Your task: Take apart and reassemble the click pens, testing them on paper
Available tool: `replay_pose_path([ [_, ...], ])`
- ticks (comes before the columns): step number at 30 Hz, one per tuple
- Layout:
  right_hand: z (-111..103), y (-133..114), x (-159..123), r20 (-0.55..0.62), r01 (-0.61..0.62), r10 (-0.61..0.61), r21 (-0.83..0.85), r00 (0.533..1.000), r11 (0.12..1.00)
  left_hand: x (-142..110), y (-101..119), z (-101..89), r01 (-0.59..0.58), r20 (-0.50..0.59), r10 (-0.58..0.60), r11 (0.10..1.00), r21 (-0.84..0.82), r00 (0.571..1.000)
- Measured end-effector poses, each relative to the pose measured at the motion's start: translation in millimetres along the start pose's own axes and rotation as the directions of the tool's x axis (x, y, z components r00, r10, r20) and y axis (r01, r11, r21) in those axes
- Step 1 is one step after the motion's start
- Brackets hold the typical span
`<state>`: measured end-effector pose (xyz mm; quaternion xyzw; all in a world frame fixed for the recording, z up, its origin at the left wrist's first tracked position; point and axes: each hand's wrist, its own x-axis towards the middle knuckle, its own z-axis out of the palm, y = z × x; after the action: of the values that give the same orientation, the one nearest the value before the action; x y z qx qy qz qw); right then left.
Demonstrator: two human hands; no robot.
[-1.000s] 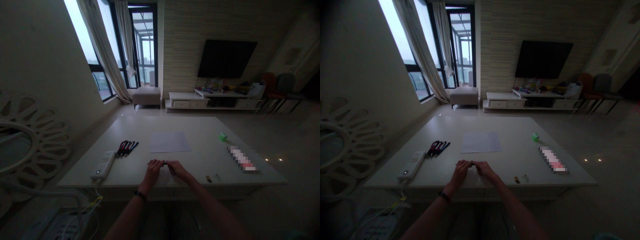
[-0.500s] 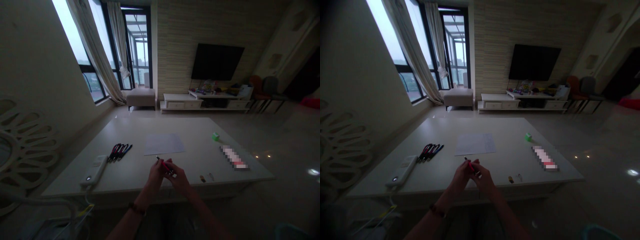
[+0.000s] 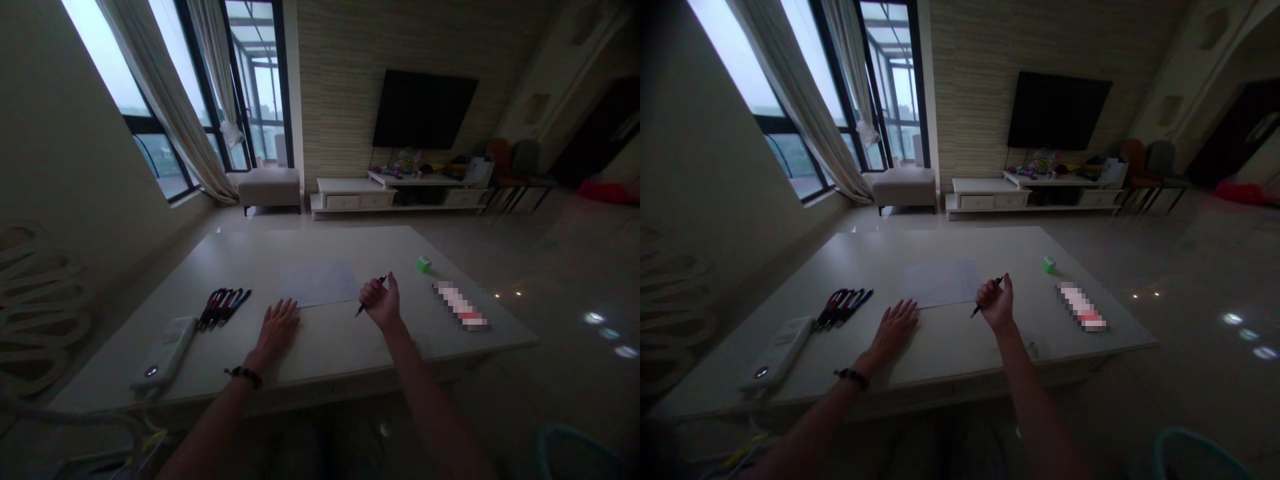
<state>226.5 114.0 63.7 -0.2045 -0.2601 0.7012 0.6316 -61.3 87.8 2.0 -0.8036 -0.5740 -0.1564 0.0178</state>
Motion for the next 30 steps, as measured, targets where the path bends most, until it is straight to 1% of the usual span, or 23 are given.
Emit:
replay_pose_path([
  [3,-10,5,22,0.025,-0.055,0.053,0.083,0.998,0.995,1,-6,8.0,0.021,0.044,-0.021,1.000,-0.014,0.999],
  [7,-15,11,54,0.064,-0.080,0.069,0.182,0.996,0.980,3,-8,12.4,0.023,0.040,-0.023,1.000,-0.017,0.999],
  [10,-17,12,80,0.106,-0.094,0.073,0.209,0.992,0.973,6,-11,14.1,0.022,0.048,-0.022,1.000,-0.013,0.999],
  [12,-19,12,97,0.109,-0.076,0.056,0.193,0.993,0.978,7,-13,15.1,0.025,0.052,-0.024,1.000,-0.011,0.998],
  [14,-21,13,111,0.085,-0.042,0.031,0.130,0.996,0.991,7,-14,15.7,0.024,0.045,-0.023,1.000,-0.015,0.999],
  [17,-26,17,125,0.010,0.020,-0.020,-0.048,1.000,0.999,7,-14,15.5,0.014,0.026,-0.014,1.000,-0.025,1.000],
  [20,-31,20,130,-0.061,0.060,-0.074,-0.216,0.995,0.975,8,-13,14.8,0.018,0.029,-0.017,0.999,-0.031,0.999],
  [23,-35,20,131,-0.111,0.062,-0.102,-0.320,0.989,0.945,10,-12,14.2,0.023,0.036,-0.022,0.999,-0.034,0.999],
  [25,-36,20,132,-0.148,0.048,-0.111,-0.377,0.983,0.925,10,-12,13.8,0.024,0.047,-0.023,0.999,-0.028,0.999],
  [27,-37,22,134,-0.166,-0.001,-0.080,-0.440,0.983,0.898,10,-12,13.1,0.027,0.059,-0.027,1.000,-0.015,0.998],
  [30,-40,29,136,-0.182,-0.161,0.070,-0.554,0.981,0.817,11,-12,12.0,0.028,0.068,-0.028,1.000,0.002,0.997],
])
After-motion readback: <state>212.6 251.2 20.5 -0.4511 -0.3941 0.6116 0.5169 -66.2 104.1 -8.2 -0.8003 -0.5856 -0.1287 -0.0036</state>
